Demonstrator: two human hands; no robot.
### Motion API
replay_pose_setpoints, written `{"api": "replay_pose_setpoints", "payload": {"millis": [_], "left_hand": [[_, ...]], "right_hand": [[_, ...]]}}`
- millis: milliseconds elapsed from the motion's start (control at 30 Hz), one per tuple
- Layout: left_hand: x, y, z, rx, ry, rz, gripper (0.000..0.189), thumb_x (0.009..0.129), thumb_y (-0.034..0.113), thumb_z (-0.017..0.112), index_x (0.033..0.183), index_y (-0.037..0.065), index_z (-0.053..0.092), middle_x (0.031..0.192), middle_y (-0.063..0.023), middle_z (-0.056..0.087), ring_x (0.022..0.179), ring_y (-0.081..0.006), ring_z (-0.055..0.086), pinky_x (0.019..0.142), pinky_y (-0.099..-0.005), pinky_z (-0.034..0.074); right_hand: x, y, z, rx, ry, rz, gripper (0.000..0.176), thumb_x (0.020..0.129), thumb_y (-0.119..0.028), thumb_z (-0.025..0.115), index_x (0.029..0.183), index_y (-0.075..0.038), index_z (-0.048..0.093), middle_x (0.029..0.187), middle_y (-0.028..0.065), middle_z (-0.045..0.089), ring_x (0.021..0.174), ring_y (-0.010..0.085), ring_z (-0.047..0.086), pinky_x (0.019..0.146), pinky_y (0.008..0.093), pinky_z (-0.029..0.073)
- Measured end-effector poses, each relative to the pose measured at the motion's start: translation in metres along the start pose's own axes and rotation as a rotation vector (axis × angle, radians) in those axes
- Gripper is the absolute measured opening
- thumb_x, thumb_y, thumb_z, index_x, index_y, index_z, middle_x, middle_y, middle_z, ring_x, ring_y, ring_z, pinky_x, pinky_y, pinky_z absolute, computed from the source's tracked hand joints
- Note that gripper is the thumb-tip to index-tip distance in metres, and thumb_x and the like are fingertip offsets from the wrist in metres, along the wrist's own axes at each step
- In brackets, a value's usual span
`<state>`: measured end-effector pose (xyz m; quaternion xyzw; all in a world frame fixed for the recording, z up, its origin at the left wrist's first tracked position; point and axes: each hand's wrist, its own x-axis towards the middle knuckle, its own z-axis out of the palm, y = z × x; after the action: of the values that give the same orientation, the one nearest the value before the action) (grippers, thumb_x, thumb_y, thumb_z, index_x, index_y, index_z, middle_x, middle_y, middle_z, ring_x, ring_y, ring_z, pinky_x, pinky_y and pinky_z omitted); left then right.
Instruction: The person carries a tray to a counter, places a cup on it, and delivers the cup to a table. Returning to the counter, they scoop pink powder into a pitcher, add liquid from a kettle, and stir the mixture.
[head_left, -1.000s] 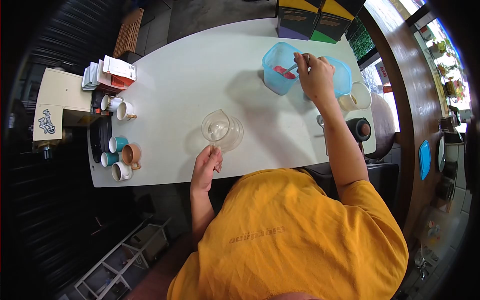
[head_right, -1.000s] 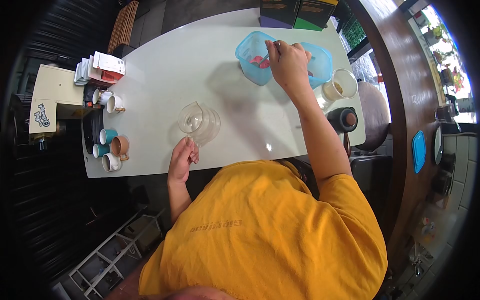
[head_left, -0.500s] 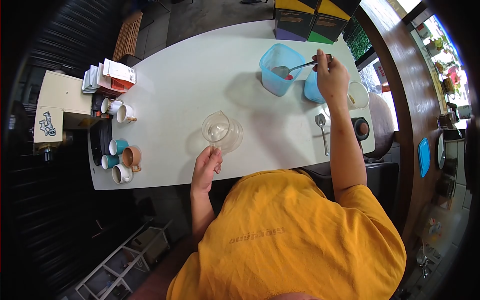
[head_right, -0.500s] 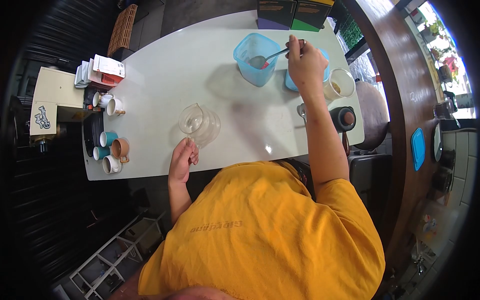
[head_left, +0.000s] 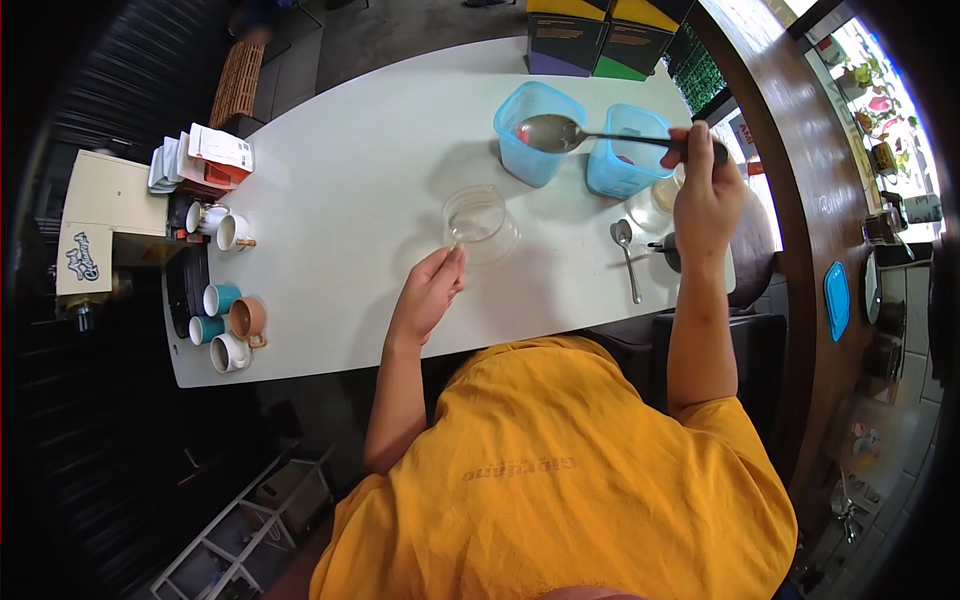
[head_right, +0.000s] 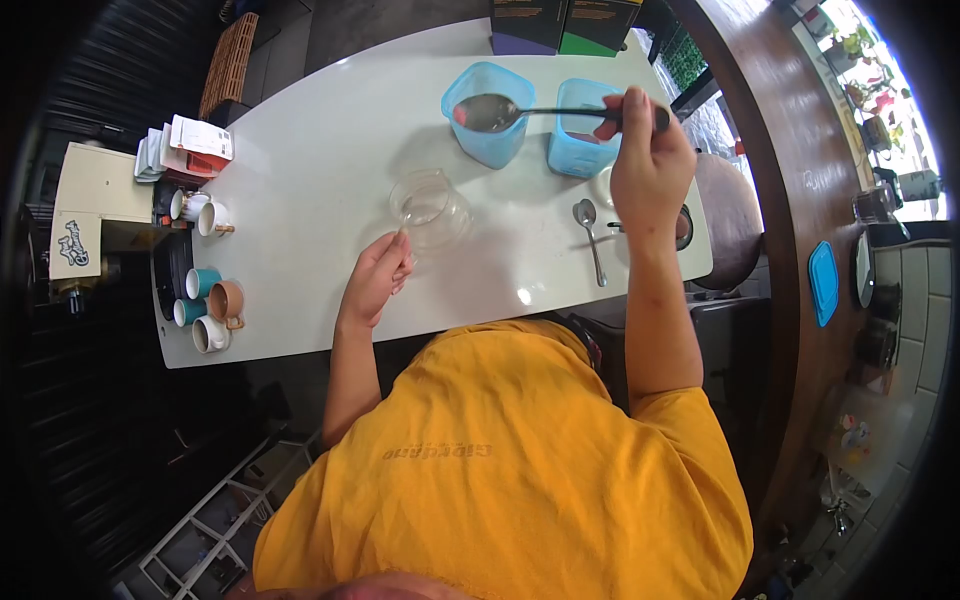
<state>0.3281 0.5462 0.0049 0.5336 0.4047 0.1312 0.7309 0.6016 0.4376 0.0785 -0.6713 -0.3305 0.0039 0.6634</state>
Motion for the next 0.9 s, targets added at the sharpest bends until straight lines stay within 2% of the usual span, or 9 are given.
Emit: {"api": "replay_pose_setpoints", "payload": {"millis": [133, 167, 233, 333, 467, 633, 700, 800, 900], "left_hand": [[0.007, 0.007, 0.012, 0.049, -0.030, 0.068, 0.032, 0.097, 0.032, 0.048, 0.073, 0.011, 0.046, 0.063, 0.0061, 0.038, 0.055, -0.0028, 0.030, 0.050, -0.0188, 0.026], [0.008, 0.007, 0.014, 0.091, -0.028, 0.096, 0.032, 0.097, 0.031, 0.049, 0.073, 0.010, 0.047, 0.063, 0.0061, 0.038, 0.057, -0.0032, 0.030, 0.052, -0.0190, 0.026], [0.012, 0.001, 0.014, 0.100, -0.022, 0.103, 0.031, 0.097, 0.031, 0.049, 0.074, 0.010, 0.048, 0.064, 0.0061, 0.038, 0.058, -0.0036, 0.031, 0.053, -0.0193, 0.027], [0.011, -0.002, 0.012, 0.120, -0.015, 0.118, 0.030, 0.097, 0.029, 0.050, 0.075, 0.009, 0.050, 0.066, 0.0060, 0.039, 0.061, -0.0043, 0.032, 0.055, -0.0198, 0.028], [0.012, -0.014, 0.005, 0.125, -0.025, 0.168, 0.030, 0.097, 0.027, 0.049, 0.075, 0.007, 0.050, 0.067, 0.0051, 0.040, 0.063, -0.0052, 0.034, 0.058, -0.0202, 0.030], [0.000, -0.018, 0.004, 0.180, 0.054, 0.164, 0.035, 0.097, 0.029, 0.051, 0.072, 0.005, 0.045, 0.065, 0.0050, 0.036, 0.062, -0.0063, 0.031, 0.057, -0.0220, 0.031], [-0.003, -0.027, 0.000, 0.185, 0.061, 0.206, 0.036, 0.097, 0.030, 0.050, 0.072, 0.005, 0.044, 0.065, 0.0051, 0.035, 0.062, -0.0062, 0.030, 0.056, -0.0220, 0.030], [-0.012, -0.033, -0.006, 0.178, 0.086, 0.230, 0.036, 0.098, 0.030, 0.050, 0.073, 0.004, 0.044, 0.066, 0.0052, 0.034, 0.062, -0.0059, 0.029, 0.055, -0.0219, 0.029], [-0.022, -0.034, -0.008, 0.188, 0.127, 0.193, 0.035, 0.098, 0.029, 0.049, 0.073, 0.004, 0.043, 0.066, 0.0051, 0.034, 0.062, -0.0056, 0.029, 0.056, -0.0218, 0.029]], "right_hand": [[-0.051, -0.003, 0.000, 0.140, -0.106, -0.060, 0.024, 0.099, -0.014, 0.044, 0.094, 0.003, 0.060, 0.071, 0.0054, 0.060, 0.068, 0.0083, 0.056, 0.064, 0.0203, 0.041], [-0.062, 0.009, 0.002, 0.227, -0.130, -0.208, 0.022, 0.097, -0.013, 0.046, 0.089, 0.001, 0.061, 0.073, 0.0056, 0.062, 0.067, 0.0123, 0.055, 0.065, 0.0239, 0.041], [-0.069, 0.005, -0.011, -0.149, -0.284, -0.542, 0.022, 0.096, -0.017, 0.050, 0.083, -0.003, 0.062, 0.073, 0.0042, 0.064, 0.065, 0.0173, 0.052, 0.067, 0.0282, 0.039], [-0.077, 0.008, -0.016, -0.279, -0.291, -0.714, 0.026, 0.095, -0.023, 0.052, 0.080, -0.005, 0.064, 0.072, 0.0017, 0.065, 0.066, 0.0196, 0.049, 0.068, 0.0312, 0.038], [-0.063, 0.012, -0.012, -0.091, -0.091, -0.613, 0.027, 0.096, -0.025, 0.050, 0.084, -0.004, 0.062, 0.067, 0.0028, 0.063, 0.067, 0.0194, 0.047, 0.068, 0.0303, 0.039], [-0.024, 0.012, 0.005, 0.087, 0.096, -0.263, 0.019, 0.096, -0.011, 0.048, 0.093, 0.003, 0.060, 0.077, 0.0104, 0.062, 0.069, 0.0145, 0.060, 0.066, 0.0226, 0.045], [-0.011, 0.015, 0.012, 0.075, 0.110, -0.250, 0.019, 0.095, -0.012, 0.051, 0.092, 0.003, 0.061, 0.075, 0.0098, 0.063, 0.069, 0.0135, 0.060, 0.066, 0.0207, 0.045], [0.002, 0.021, 0.025, -0.227, 0.096, -0.362, 0.017, 0.093, -0.014, 0.055, 0.089, -0.002, 0.066, 0.069, 0.0031, 0.066, 0.067, 0.0109, 0.059, 0.070, 0.0267, 0.041], [0.005, 0.034, 0.044, -0.498, -0.084, -0.469, 0.011, 0.088, -0.019, 0.061, 0.089, -0.010, 0.068, 0.070, -0.0009, 0.066, 0.072, 0.0153, 0.056, 0.074, 0.0323, 0.034]]}}
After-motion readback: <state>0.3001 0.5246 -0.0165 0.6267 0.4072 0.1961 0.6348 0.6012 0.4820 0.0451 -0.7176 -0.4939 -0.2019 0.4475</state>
